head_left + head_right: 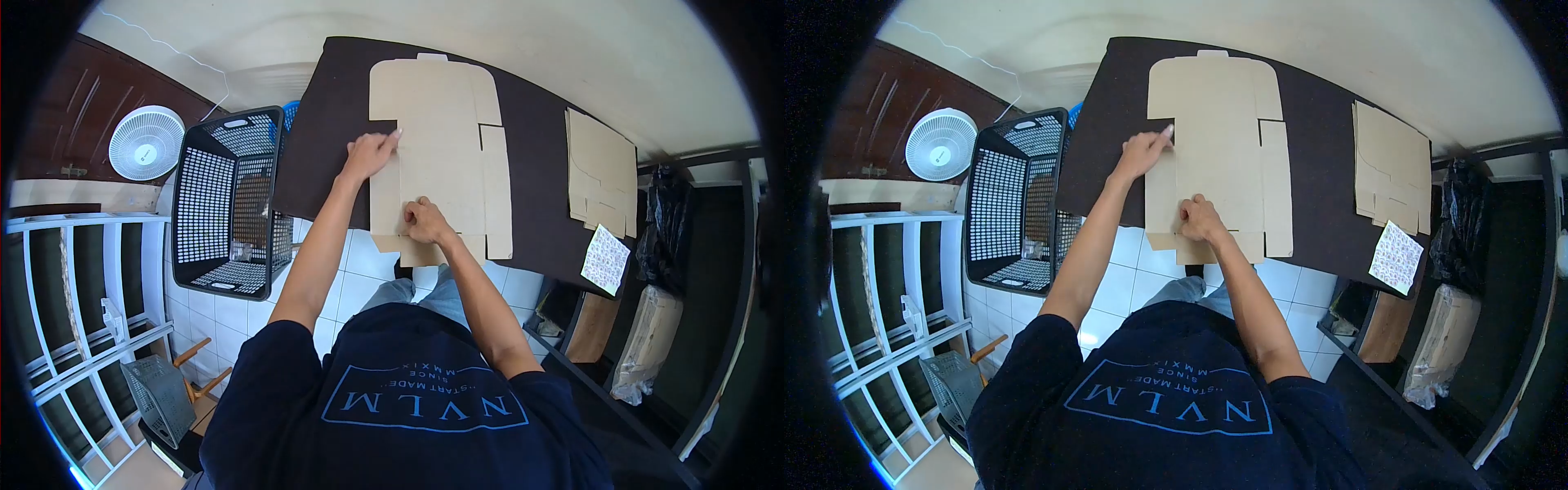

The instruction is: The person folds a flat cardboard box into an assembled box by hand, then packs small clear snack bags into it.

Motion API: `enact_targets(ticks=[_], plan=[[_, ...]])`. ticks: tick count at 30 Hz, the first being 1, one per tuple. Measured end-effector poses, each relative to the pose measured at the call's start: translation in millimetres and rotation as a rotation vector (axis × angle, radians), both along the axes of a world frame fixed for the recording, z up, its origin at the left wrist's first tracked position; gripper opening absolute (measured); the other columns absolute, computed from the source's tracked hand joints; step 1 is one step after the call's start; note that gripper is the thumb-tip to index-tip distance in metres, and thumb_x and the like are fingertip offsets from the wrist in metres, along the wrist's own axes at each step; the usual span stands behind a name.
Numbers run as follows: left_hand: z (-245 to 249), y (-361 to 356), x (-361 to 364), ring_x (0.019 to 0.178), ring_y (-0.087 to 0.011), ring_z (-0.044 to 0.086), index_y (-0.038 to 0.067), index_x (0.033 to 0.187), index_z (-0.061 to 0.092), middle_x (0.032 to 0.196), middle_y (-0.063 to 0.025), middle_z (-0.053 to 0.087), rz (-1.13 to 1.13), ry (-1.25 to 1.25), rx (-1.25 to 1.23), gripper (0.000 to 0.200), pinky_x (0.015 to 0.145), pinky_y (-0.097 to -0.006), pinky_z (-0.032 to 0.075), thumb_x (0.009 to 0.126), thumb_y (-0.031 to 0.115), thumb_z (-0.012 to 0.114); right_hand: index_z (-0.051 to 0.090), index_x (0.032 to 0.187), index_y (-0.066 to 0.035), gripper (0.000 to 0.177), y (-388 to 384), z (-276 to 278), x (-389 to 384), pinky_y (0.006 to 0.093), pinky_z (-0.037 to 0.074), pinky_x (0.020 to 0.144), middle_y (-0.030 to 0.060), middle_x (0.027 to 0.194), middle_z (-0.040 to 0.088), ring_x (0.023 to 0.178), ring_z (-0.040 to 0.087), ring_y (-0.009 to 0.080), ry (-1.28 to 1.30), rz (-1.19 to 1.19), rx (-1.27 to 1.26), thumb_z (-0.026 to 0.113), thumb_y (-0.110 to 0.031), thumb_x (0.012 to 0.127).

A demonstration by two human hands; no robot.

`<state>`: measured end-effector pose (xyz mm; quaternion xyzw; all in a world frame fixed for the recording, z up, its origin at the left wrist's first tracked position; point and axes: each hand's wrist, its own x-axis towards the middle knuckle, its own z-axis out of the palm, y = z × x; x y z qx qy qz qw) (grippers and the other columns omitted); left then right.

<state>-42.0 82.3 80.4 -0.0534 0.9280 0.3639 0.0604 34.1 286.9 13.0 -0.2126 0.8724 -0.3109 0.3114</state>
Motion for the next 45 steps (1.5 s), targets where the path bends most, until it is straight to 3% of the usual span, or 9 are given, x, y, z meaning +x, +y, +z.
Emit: enact_targets(ticks=[4, 9, 12, 14, 19, 34, 40, 42, 45], plan=[[-14, 5, 38, 0.114, -0.031, 0.058, 0.005, 0.121, 0.063, 0.124, -0.0184, 0.061, -0.175, -0.103, -0.269, 0.054, 0.094, -0.0533, 0.04, 0.099, 0.048, 0.041, 0.064, 0.086, -0.006, 0.021, 1, -4, 1, 0.0412, 0.05, 0.083, 0.0172, 0.096, 0.057, 0.094, 0.057, 0.0374, 0.098, -0.013, -0.059, 0.062, -0.006, 0.065], [-32, 37, 44, 0.143, -0.0342, 0.024, 0.001, 0.147, 0.033, 0.155, -0.0174, 0.027, -0.142, -0.162, -0.411, 0.066, 0.109, -0.0599, 0.023, 0.099, 0.046, 0.04, 0.062, 0.083, -0.005, 0.02, -2, -4, 7, 0.0407, 0.05, 0.078, 0.0157, 0.088, 0.057, 0.09, 0.057, 0.0345, 0.169, -0.033, -0.073, 0.062, -0.003, 0.063], [-52, 49, 33, 0.146, -0.0305, 0.018, 0.0, 0.149, 0.028, 0.157, -0.015, 0.023, -0.136, -0.025, -0.578, 0.069, 0.113, -0.062, 0.012, 0.1, 0.048, 0.035, 0.062, 0.084, -0.006, 0.02, -5, 3, 5, 0.042, 0.05, 0.08, 0.0163, 0.091, 0.056, 0.091, 0.056, 0.0365, 0.146, -0.037, -0.041, 0.064, -0.004, 0.064], [-68, 46, 31, 0.147, -0.0305, 0.015, 0.001, 0.15, 0.026, 0.158, -0.0144, 0.021, -0.143, 0.001, -0.556, 0.069, 0.114, -0.0617, 0.007, 0.1, 0.049, 0.032, 0.062, 0.098, -0.009, 0.031, -7, 18, 6, 0.0466, 0.049, 0.09, 0.0182, 0.114, 0.05, 0.105, 0.053, 0.0409, 0.071, 0.007, 0.116, 0.065, -0.011, 0.068], [-70, 19, 43, 0.148, -0.0333, 0.01, 0.007, 0.152, 0.026, 0.16, -0.013, 0.019, -0.051, 0.048, -0.571, 0.067, 0.113, -0.0657, 0.001, 0.101, 0.05, 0.028, 0.062, 0.098, -0.008, 0.03, -9, 22, 2, 0.0465, 0.049, 0.091, 0.0179, 0.115, 0.05, 0.108, 0.052, 0.0413, 0.016, 0.003, 0.128, 0.066, -0.013, 0.068], [-35, 59, 80, 0.147, -0.0402, -0.003, 0.022, 0.145, 0.045, 0.16, -0.017, 0.008, -0.028, -0.052, -0.416, 0.053, 0.109, -0.0711, 0.001, 0.099, 0.048, 0.038, 0.065, 0.091, -0.007, 0.029, -8, 11, -8, 0.0418, 0.049, 0.09, 0.02, 0.101, 0.062, 0.102, 0.058, 0.0371, 0.033, 0.031, 0.087, 0.071, -0.022, 0.066], [-22, 76, 130, 0.143, -0.0424, 0.017, 0.008, 0.129, 0.058, 0.15, -0.0204, 0.033, 0.055, 0.28, -0.123, 0.042, 0.112, -0.0608, 0.019, 0.09, 0.023, 0.06, 0.069, 0.087, 0.0, 0.022, 34, 27, -10, 0.042, 0.05, 0.088, 0.0209, 0.088, 0.068, 0.088, 0.064, 0.0373, -0.107, -0.268, -0.249, 0.06, -0.017, 0.076], [-19, 77, 148, 0.136, -0.0397, 0.032, 0.002, 0.123, 0.059, 0.139, -0.0203, 0.045, -0.205, 0.117, 0.245, 0.04, 0.108, -0.0565, 0.03, 0.086, 0.016, 0.065, 0.069, 0.092, -0.001, 0.022, 59, 34, -2, 0.0427, 0.051, 0.086, 0.0202, 0.092, 0.068, 0.091, 0.063, 0.0373, 0.327, -0.165, -0.111, 0.063, -0.013, 0.075], [-14, 93, 169, 0.131, -0.0356, 0.037, 0.003, 0.129, 0.053, 0.136, -0.0185, 0.045, -0.331, 0.068, 0.021, 0.064, 0.102, -0.0535, 0.036, 0.074, 0.021, 0.078, 0.067, 0.102, -0.002, 0.03, 90, 61, 28, 0.0449, 0.049, 0.089, 0.0178, 0.105, 0.065, 0.103, 0.059, 0.0363, 0.36, -0.157, 0.053, 0.068, -0.011, 0.073]])
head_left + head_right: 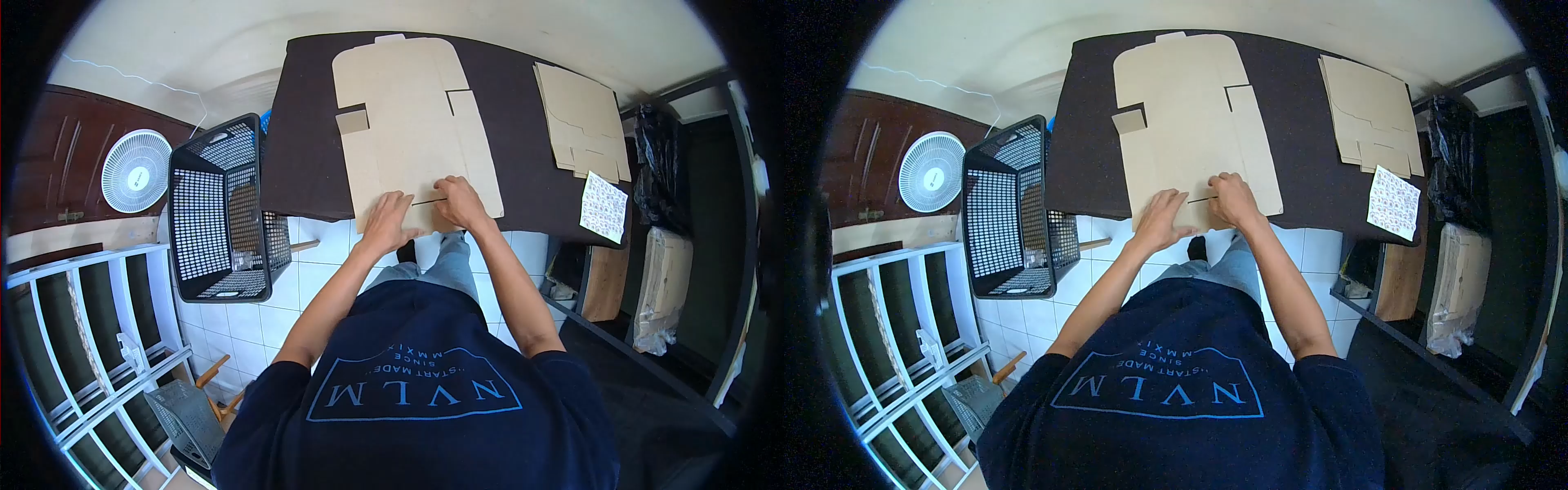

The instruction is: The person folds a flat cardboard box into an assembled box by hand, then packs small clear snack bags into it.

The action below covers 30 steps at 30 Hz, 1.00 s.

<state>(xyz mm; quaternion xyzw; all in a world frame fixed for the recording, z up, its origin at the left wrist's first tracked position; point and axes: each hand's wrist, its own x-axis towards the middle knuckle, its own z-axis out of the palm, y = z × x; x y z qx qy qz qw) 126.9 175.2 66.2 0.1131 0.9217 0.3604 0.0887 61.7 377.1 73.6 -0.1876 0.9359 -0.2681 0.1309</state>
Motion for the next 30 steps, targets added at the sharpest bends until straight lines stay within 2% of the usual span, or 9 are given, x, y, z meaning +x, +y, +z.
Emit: enact_targets(ticks=[2, 4, 7, 12, 15, 17, 19, 25, 30], plan=[[7, 10, 6, 0.13, -0.0354, 0.037, 0.006, 0.136, 0.047, 0.136, -0.0176, 0.043, -0.068, 0.008, -0.277, 0.086, 0.102, -0.052, 0.036, 0.062, 0.025, 0.087, 0.063, 0.109, -0.004, 0.038, 10, -1, 19, 0.0476, 0.046, 0.093, 0.0168, 0.113, 0.061, 0.11, 0.055, 0.0366, 0.046, 0.055, -0.008, 0.07, -0.011, 0.072], [4, 12, 5, 0.13, -0.0358, 0.036, 0.006, 0.135, 0.048, 0.137, -0.0184, 0.042, -0.098, 0.021, -0.322, 0.084, 0.102, -0.0531, 0.036, 0.063, 0.026, 0.086, 0.051, 0.124, -0.006, 0.054, 13, 7, 43, 0.0561, 0.037, 0.102, 0.0154, 0.128, 0.052, 0.123, 0.046, 0.0383, 0.07, 0.142, 0.105, 0.071, -0.01, 0.074], [1, 9, 0, 0.128, -0.0356, 0.039, 0.006, 0.13, 0.054, 0.134, -0.0192, 0.046, -0.155, 0.054, -0.345, 0.073, 0.104, -0.0519, 0.035, 0.068, 0.031, 0.083, 0.053, 0.124, -0.008, 0.061, 18, -17, 65, 0.055, 0.035, 0.106, 0.0154, 0.136, 0.047, 0.127, 0.044, 0.0387, 0.242, 0.089, 0.249, 0.074, -0.001, 0.067], [6, -22, -29, 0.1, -0.0327, 0.062, 0.002, 0.105, 0.07, 0.103, -0.0168, 0.067, -0.274, -0.051, 0.02, 0.034, 0.094, -0.0406, 0.047, 0.084, 0.03, 0.069, 0.062, 0.096, -0.004, 0.018, 29, -4, 39, 0.0604, 0.028, 0.108, 0.0162, 0.098, 0.061, 0.117, 0.05, 0.0418, 0.059, 0.059, -0.027, 0.065, -0.012, 0.081], [-1, -33, -51, 0.094, -0.0338, 0.063, 0.001, 0.102, 0.07, 0.101, -0.0179, 0.067, -0.072, -0.054, 0.045, 0.035, 0.084, -0.0411, 0.05, 0.084, 0.031, 0.07, 0.062, 0.103, -0.005, 0.023, 13, -6, 18, 0.0609, 0.025, 0.109, 0.0169, 0.106, 0.061, 0.119, 0.049, 0.0421, 0.404, -0.119, 0.104, 0.066, -0.015, 0.083], [0, -33, -60, 0.103, -0.0332, 0.058, 0.005, 0.109, 0.068, 0.104, -0.017, 0.064, -0.025, -0.205, -0.118, 0.036, 0.086, -0.0427, 0.046, 0.085, 0.032, 0.069, 0.059, 0.118, -0.004, 0.037, -3, -8, 11, 0.0612, 0.022, 0.111, 0.0205, 0.124, 0.056, 0.129, 0.041, 0.0426, 0.461, -0.152, 0.167, 0.063, -0.023, 0.087], [0, -27, -53, 0.115, -0.0332, 0.048, 0.011, 0.124, 0.061, 0.119, -0.0177, 0.055, 0.193, -0.024, -0.305, 0.045, 0.092, -0.0464, 0.038, 0.087, 0.036, 0.067, 0.05, 0.133, -0.001, 0.054, -27, -26, 11, 0.0589, 0.019, 0.114, 0.024, 0.142, 0.043, 0.139, 0.03, 0.0417, 0.499, -0.08, 0.211, 0.056, -0.034, 0.091], [-45, -26, -36, 0.132, -0.0355, 0.029, 0.018, 0.139, 0.049, 0.14, -0.0213, 0.038, 0.265, 0.247, -0.48, 0.054, 0.098, -0.0566, 0.026, 0.092, 0.045, 0.056, 0.034, 0.145, 0.003, 0.072, -81, -60, 63, 0.0524, 0.015, 0.117, 0.0238, 0.152, 0.029, 0.144, 0.022, 0.0394, 0.366, 0.026, 0.034, 0.045, -0.049, 0.096], [-43, -22, -38, 0.134, -0.0368, 0.028, 0.018, 0.143, 0.046, 0.144, -0.0237, 0.034, 0.251, 0.222, -0.501, 0.053, 0.098, -0.0575, 0.025, 0.096, 0.043, 0.051, 0.032, 0.147, 0.002, 0.075, -17, -62, 40, 0.0536, 0.012, 0.117, 0.0249, 0.154, 0.025, 0.145, 0.02, 0.0372, 0.373, -0.027, 0.204, 0.043, -0.052, 0.096]])
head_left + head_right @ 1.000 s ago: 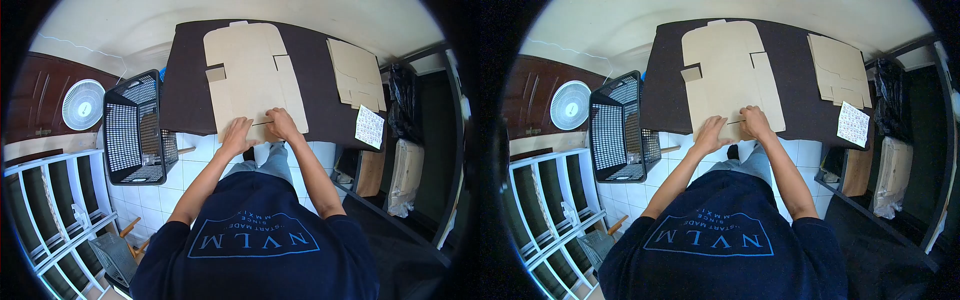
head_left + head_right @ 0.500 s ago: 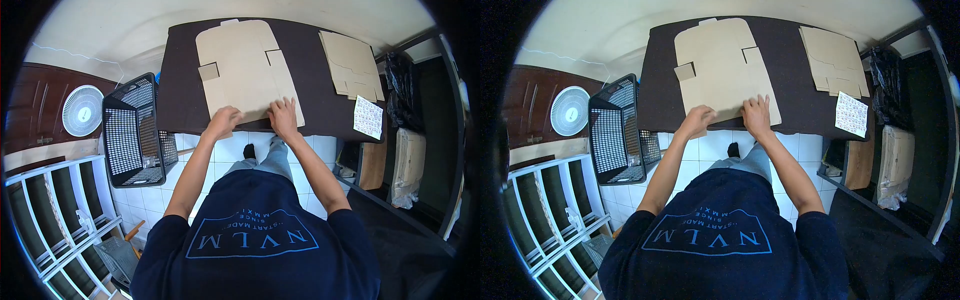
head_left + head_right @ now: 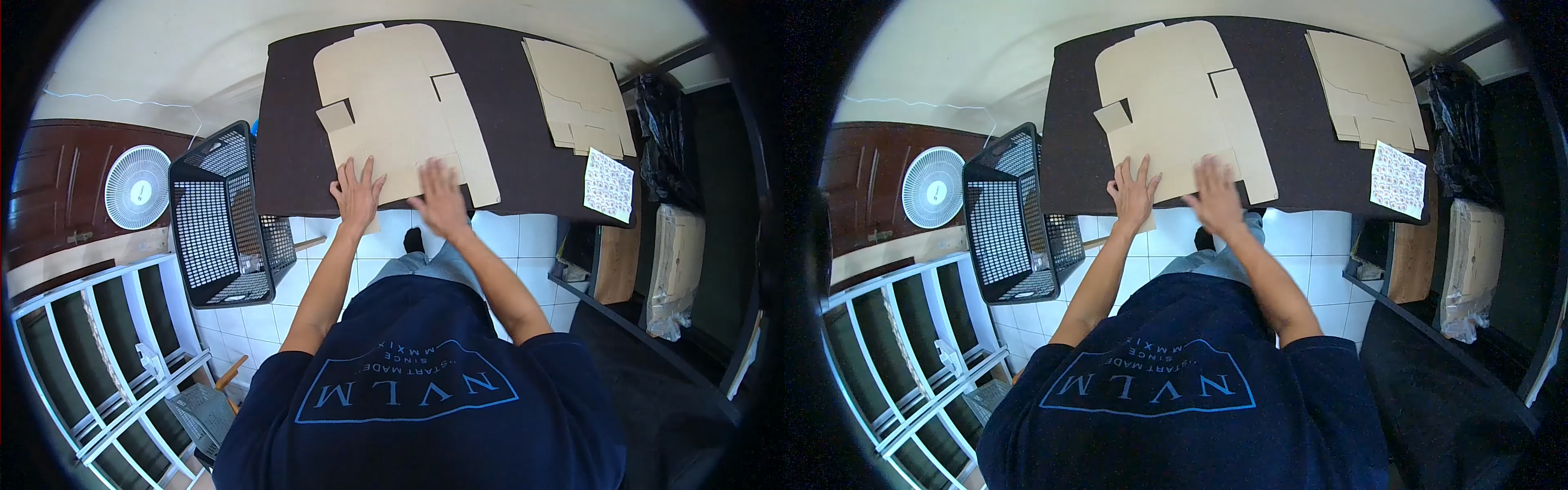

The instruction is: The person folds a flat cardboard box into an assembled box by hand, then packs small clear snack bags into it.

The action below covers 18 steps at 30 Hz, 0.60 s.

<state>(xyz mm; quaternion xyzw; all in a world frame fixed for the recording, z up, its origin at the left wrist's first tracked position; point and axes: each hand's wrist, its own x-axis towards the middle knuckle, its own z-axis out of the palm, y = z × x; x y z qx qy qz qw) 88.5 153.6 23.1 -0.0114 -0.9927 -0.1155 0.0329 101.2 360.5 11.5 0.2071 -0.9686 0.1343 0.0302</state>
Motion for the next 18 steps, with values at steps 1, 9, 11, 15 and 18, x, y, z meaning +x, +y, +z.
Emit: enact_targets(ticks=[1, 9, 11, 15, 18], plan=[[0, 0, 3, 0.134, -0.0367, 0.028, 0.018, 0.143, 0.045, 0.145, -0.024, 0.033, 0.002, -0.002, -0.009, 0.053, 0.098, -0.0577, 0.025, 0.096, 0.043, 0.05, 0.032, 0.147, 0.002, 0.075, 17, 0, -6, 0.0544, 0.012, 0.117, 0.0254, 0.154, 0.024, 0.145, 0.019, 0.0381, 0.015, -0.044, 0.045, 0.043, -0.052, 0.096], [-8, 0, 1, 0.135, -0.0381, 0.026, 0.019, 0.143, 0.045, 0.145, -0.0229, 0.034, 0.013, 0.011, 0.014, 0.054, 0.099, -0.0599, 0.024, 0.096, 0.044, 0.051, 0.029, 0.147, 0.005, 0.081, -10, 3, 2, 0.0551, 0.011, 0.117, 0.0265, 0.154, 0.024, 0.144, 0.018, 0.0424, -0.045, -0.231, 0.099, 0.04, -0.056, 0.096], [-7, 1, 3, 0.135, -0.0381, 0.026, 0.019, 0.143, 0.045, 0.145, -0.023, 0.034, 0.011, 0.023, 0.022, 0.055, 0.099, -0.06, 0.024, 0.095, 0.043, 0.052, 0.031, 0.145, 0.007, 0.079, -18, 4, 12, 0.0545, 0.012, 0.117, 0.0264, 0.153, 0.028, 0.143, 0.021, 0.0429, -0.003, -0.197, 0.062, 0.04, -0.054, 0.096], [15, 7, 6, 0.132, -0.0379, 0.032, 0.014, 0.123, 0.062, 0.139, -0.0223, 0.042, -0.024, 0.102, 0.105, 0.04, 0.098, -0.058, 0.026, 0.094, 0.04, 0.056, 0.061, 0.116, 0.003, 0.052, 8, 30, -1, 0.0522, 0.032, 0.108, 0.0257, 0.13, 0.054, 0.127, 0.044, 0.0448, 0.026, -0.001, -0.155, 0.045, -0.042, 0.097], [42, 8, 13, 0.123, -0.0336, 0.043, 0.009, 0.095, 0.072, 0.122, -0.0177, 0.056, -0.101, 0.074, 0.324, 0.03, 0.099, -0.0542, 0.027, 0.092, 0.036, 0.06, 0.066, 0.082, 0.001, 0.031, 52, 60, -15, 0.0476, 0.046, 0.083, 0.0211, 0.089, 0.066, 0.091, 0.061, 0.0408, 0.013, -0.362, -0.498, 0.057, -0.027, 0.092]])
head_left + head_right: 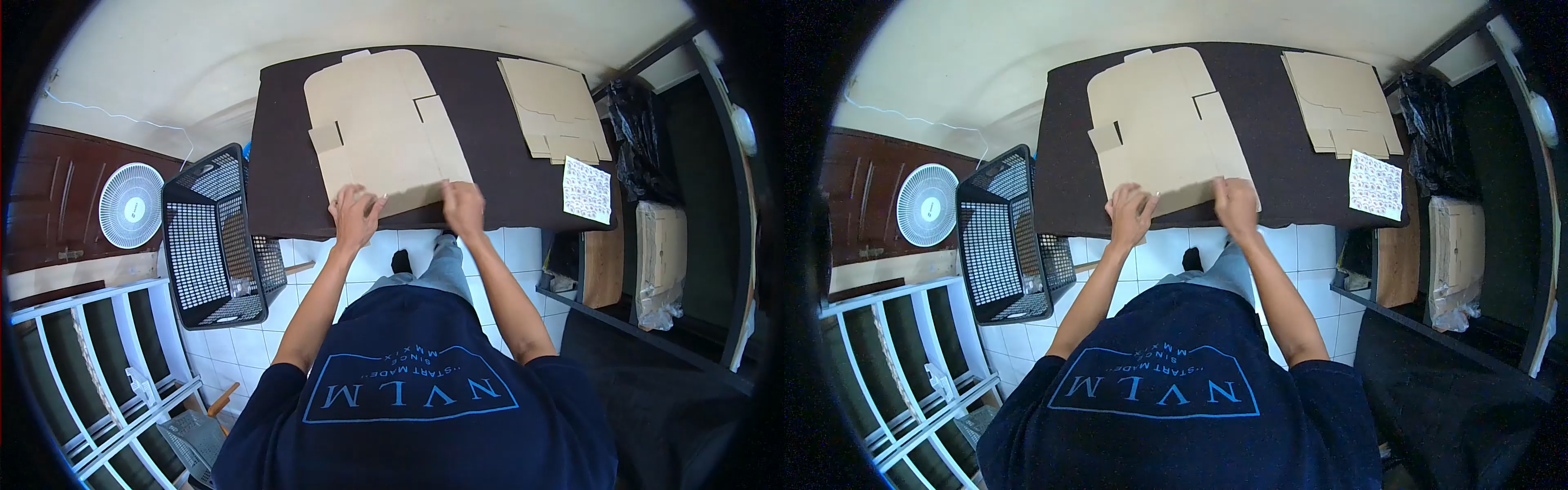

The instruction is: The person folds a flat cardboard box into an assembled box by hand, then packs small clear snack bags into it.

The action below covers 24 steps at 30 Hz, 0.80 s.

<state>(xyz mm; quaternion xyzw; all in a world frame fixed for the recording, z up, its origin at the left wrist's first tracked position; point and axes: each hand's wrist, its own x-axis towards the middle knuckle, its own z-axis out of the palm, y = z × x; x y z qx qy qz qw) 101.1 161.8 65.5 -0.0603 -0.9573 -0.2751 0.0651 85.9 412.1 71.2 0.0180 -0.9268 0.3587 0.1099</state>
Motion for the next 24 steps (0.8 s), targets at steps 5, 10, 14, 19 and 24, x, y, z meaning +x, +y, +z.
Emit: enact_targets(ticks=[5, 10, 14, 19, 24], plan=[[-1, -1, 32, 0.11, -0.028, 0.053, 0.007, 0.073, 0.074, 0.101, -0.0121, 0.065, -0.276, -0.214, 0.221, 0.033, 0.094, -0.0446, 0.035, 0.088, 0.035, 0.065, 0.067, 0.094, 0.001, 0.031, 61, -18, -22, 0.0441, 0.049, 0.086, 0.0185, 0.088, 0.068, 0.092, 0.064, 0.0382, -0.245, -0.317, -0.027, 0.071, -0.027, 0.082], [-14, 10, 43, 0.112, -0.0278, 0.046, 0.013, 0.106, 0.063, 0.114, -0.0074, 0.053, -0.196, -0.17, 0.006, 0.028, 0.09, -0.0448, 0.036, 0.081, 0.022, 0.072, 0.067, 0.112, -0.004, 0.046, 46, -33, -30, 0.0428, 0.05, 0.091, 0.0184, 0.109, 0.068, 0.103, 0.065, 0.0357, -0.463, -0.311, 0.215, 0.078, -0.029, 0.075], [-11, 14, 36, 0.11, -0.0274, 0.047, 0.013, 0.106, 0.064, 0.112, -0.0068, 0.054, -0.188, -0.186, 0.015, 0.027, 0.089, -0.0438, 0.036, 0.082, 0.022, 0.071, 0.07, 0.102, -0.002, 0.027, 23, -18, -17, 0.0468, 0.05, 0.083, 0.0215, 0.098, 0.065, 0.096, 0.063, 0.0395, -0.254, -0.301, 0.014, 0.068, -0.016, 0.079], [-31, 13, 15, 0.112, -0.0307, 0.049, 0.012, 0.108, 0.065, 0.118, -0.0086, 0.055, -0.133, -0.299, 0.167, 0.023, 0.092, -0.0494, 0.037, 0.086, 0.021, 0.066, 0.065, 0.109, 0.003, 0.03, -28, -7, 14, 0.0455, 0.049, 0.083, 0.0214, 0.105, 0.064, 0.094, 0.061, 0.0403, 0.033, -0.012, 0.062, 0.062, -0.017, 0.087], [-30, 47, -35, 0.127, -0.0365, 0.041, 0.015, 0.123, 0.061, 0.134, -0.0149, 0.049, -0.079, -0.026, 0.179, 0.034, 0.103, -0.0539, 0.031, 0.091, 0.027, 0.06, 0.05, 0.131, 0.004, 0.049, -38, -31, 45, 0.0588, 0.026, 0.107, 0.0257, 0.141, 0.044, 0.134, 0.037, 0.0403, -0.1, 0.191, 0.246, 0.051, -0.029, 0.095]])
